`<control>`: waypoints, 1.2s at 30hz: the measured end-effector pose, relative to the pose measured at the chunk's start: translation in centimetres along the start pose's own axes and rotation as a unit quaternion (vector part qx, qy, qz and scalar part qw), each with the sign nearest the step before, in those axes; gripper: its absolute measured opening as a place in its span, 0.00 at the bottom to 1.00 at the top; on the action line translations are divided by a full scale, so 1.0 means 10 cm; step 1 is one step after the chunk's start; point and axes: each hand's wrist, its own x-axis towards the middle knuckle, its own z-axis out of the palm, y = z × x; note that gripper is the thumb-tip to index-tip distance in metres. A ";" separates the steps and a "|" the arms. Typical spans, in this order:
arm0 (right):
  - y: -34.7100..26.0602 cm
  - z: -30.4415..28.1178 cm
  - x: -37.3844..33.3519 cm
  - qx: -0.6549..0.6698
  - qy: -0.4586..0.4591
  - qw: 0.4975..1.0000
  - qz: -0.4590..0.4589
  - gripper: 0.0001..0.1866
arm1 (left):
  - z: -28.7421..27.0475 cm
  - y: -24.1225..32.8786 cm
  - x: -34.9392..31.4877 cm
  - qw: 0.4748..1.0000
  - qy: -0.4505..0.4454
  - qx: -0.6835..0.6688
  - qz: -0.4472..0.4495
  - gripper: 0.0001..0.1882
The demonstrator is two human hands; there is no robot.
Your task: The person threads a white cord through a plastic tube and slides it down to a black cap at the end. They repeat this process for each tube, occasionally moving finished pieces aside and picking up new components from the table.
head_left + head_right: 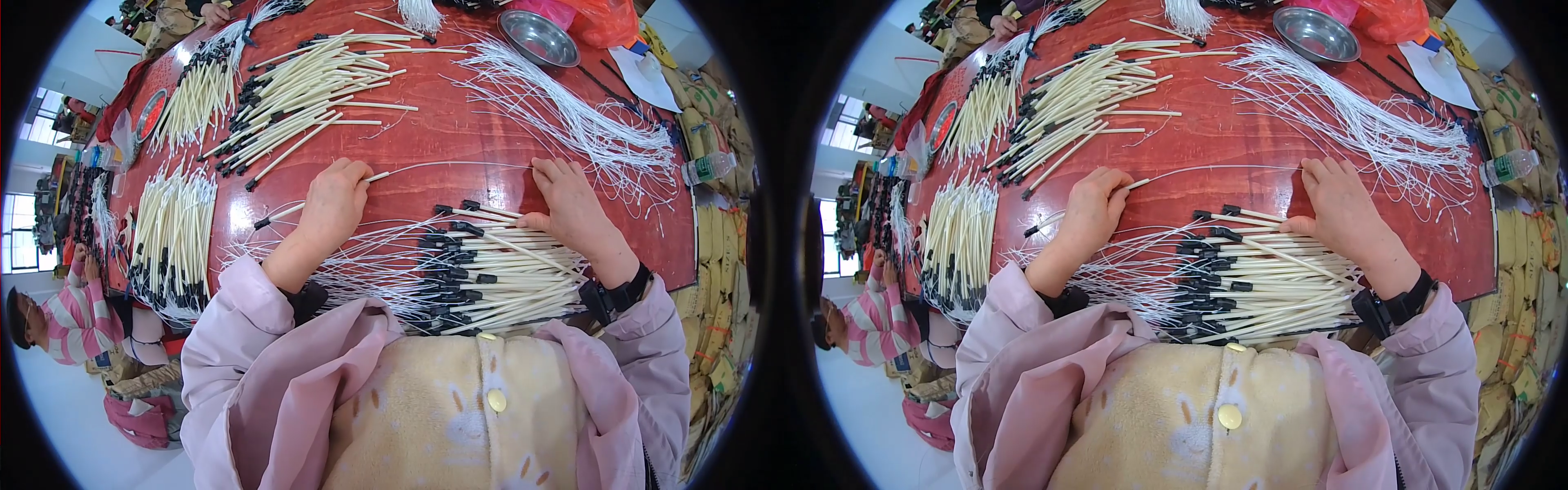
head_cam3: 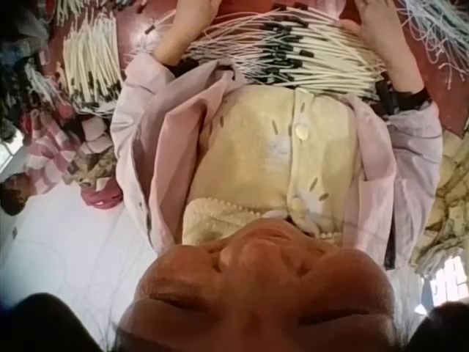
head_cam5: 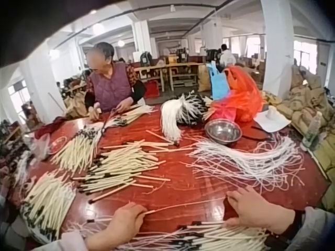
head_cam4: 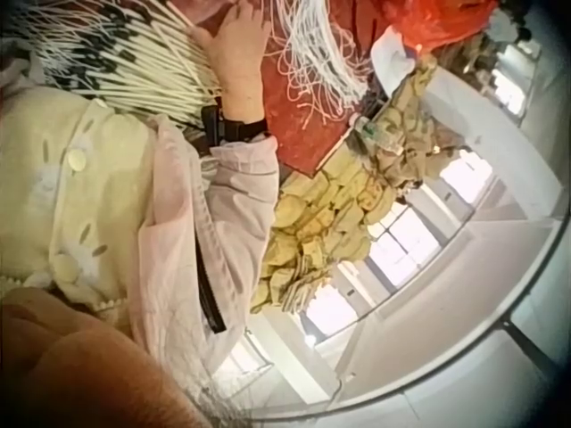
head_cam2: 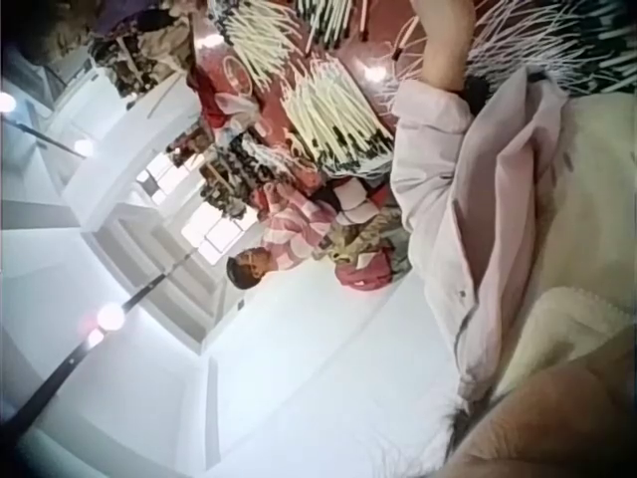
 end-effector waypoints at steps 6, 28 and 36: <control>0.04 0.02 0.01 0.000 0.015 1.000 -0.015 0.44 | 0.02 -0.01 0.02 1.000 0.016 0.001 -0.005 0.06; 0.17 0.18 0.00 0.131 0.093 0.977 -0.141 0.35 | 1.06 1.21 0.90 0.970 -0.055 0.038 0.234 0.06; 0.42 0.13 0.13 0.124 0.125 0.981 -0.087 0.30 | -0.07 0.25 0.63 0.998 0.015 -0.023 0.047 0.07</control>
